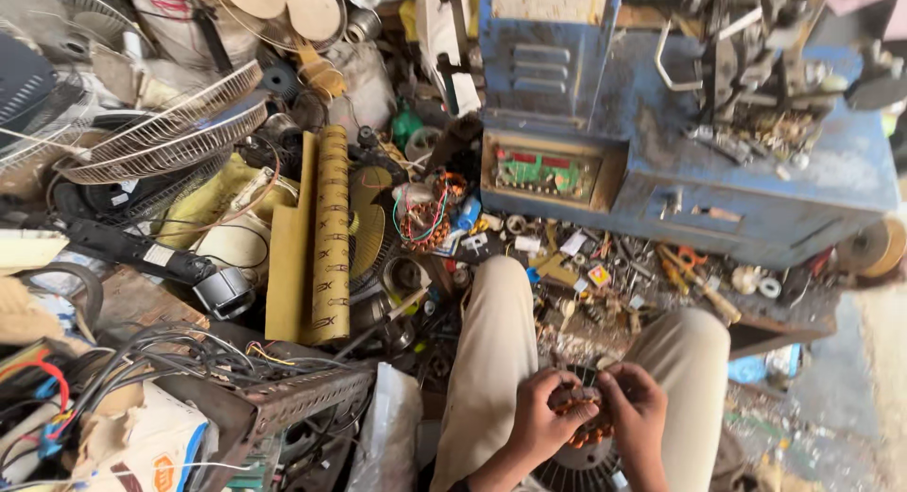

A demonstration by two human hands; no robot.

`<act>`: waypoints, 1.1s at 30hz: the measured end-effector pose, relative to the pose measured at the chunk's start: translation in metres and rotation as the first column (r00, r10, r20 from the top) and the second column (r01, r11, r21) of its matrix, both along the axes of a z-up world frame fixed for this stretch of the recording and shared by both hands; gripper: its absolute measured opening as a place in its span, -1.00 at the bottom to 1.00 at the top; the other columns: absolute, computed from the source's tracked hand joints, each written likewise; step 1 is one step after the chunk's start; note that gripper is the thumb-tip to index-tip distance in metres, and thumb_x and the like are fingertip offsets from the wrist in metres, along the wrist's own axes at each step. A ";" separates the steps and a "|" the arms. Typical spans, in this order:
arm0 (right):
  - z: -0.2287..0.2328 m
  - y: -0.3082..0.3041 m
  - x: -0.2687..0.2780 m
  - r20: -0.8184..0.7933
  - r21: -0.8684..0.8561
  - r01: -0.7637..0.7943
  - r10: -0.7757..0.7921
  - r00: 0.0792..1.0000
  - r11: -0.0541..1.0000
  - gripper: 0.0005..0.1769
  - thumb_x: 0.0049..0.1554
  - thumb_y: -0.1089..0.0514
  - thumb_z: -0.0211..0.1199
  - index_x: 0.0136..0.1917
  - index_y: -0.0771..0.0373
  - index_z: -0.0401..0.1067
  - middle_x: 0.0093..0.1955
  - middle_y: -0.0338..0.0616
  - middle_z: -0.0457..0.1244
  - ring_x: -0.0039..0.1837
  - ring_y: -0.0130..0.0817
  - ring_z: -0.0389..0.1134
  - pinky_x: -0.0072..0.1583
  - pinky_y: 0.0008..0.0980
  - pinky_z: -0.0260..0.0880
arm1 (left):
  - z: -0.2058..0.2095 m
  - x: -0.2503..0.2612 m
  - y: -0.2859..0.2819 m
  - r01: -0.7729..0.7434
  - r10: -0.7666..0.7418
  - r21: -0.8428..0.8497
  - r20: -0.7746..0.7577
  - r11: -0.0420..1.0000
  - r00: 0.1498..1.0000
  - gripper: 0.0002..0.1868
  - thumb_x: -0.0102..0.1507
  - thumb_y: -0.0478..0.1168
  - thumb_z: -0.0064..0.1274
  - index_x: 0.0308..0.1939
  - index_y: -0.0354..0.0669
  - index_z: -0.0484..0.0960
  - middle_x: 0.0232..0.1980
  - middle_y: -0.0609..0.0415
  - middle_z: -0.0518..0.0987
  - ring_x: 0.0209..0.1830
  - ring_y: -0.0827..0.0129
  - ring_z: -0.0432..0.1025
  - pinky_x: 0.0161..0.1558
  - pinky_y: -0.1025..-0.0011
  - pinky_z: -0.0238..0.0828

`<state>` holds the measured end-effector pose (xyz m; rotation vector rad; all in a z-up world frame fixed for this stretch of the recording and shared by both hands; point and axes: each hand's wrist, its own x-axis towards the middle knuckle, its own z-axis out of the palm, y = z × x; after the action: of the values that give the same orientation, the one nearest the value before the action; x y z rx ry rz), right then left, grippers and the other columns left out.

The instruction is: The person is repairing an electric motor stator by hand. They insert small rectangular pieces into the copper windings, use a screwdriver to adjust the components, and cut a strip of yellow tape with scissors to secure the assembly.

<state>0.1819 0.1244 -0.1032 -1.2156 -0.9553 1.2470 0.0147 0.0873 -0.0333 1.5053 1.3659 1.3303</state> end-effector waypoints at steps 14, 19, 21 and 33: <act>0.188 0.025 0.013 -0.417 0.688 -0.275 0.677 0.607 0.671 -0.95 0.18 0.41 0.32 -0.07 0.35 0.50 -0.08 -0.03 0.42 0.01 -0.19 0.48 0.12 -0.17 0.49 | 0.015 -0.007 0.001 0.092 -0.089 0.031 -0.107 0.995 0.990 -0.71 0.26 -0.18 0.30 -0.06 -0.21 0.57 -0.20 0.02 0.62 -0.23 0.22 0.58 -0.17 0.26 0.50; 0.147 0.014 0.011 -0.154 0.323 -0.165 0.223 0.962 0.932 -0.78 0.05 0.53 0.28 -0.02 0.39 0.49 -0.05 -0.02 0.39 -0.01 -0.32 0.45 0.07 -0.34 0.48 | 0.028 0.004 -0.007 0.065 -0.061 0.015 -0.172 0.998 0.983 -0.70 0.28 -0.19 0.30 -0.04 -0.23 0.55 -0.13 -0.03 0.59 -0.14 0.15 0.52 -0.09 0.19 0.45; 0.103 -0.002 0.013 0.021 0.222 -0.166 0.165 0.986 0.961 -0.80 0.06 0.56 0.32 -0.04 0.44 0.51 -0.08 0.02 0.40 -0.03 -0.32 0.44 0.06 -0.39 0.47 | 0.026 0.005 -0.009 0.061 -0.058 0.010 -0.198 0.998 0.978 -0.72 0.26 -0.21 0.30 -0.04 -0.23 0.58 -0.17 -0.04 0.59 -0.11 0.14 0.51 -0.06 0.17 0.43; 0.036 -0.050 0.029 -0.002 0.063 -0.102 0.103 0.995 0.993 -0.94 0.14 0.47 0.24 -0.11 0.45 0.52 -0.03 0.04 0.44 0.01 -0.31 0.45 0.09 -0.39 0.48 | 0.056 0.005 0.003 0.179 -0.195 -0.095 -0.198 0.979 0.961 -0.63 0.09 -0.31 0.37 -0.08 -0.24 0.57 -0.21 -0.05 0.58 -0.11 0.03 0.50 -0.10 0.19 0.43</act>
<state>0.2109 0.0748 -0.0670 -1.1254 -1.0564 1.2903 0.0193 0.0901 0.0227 1.7120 1.3449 1.0170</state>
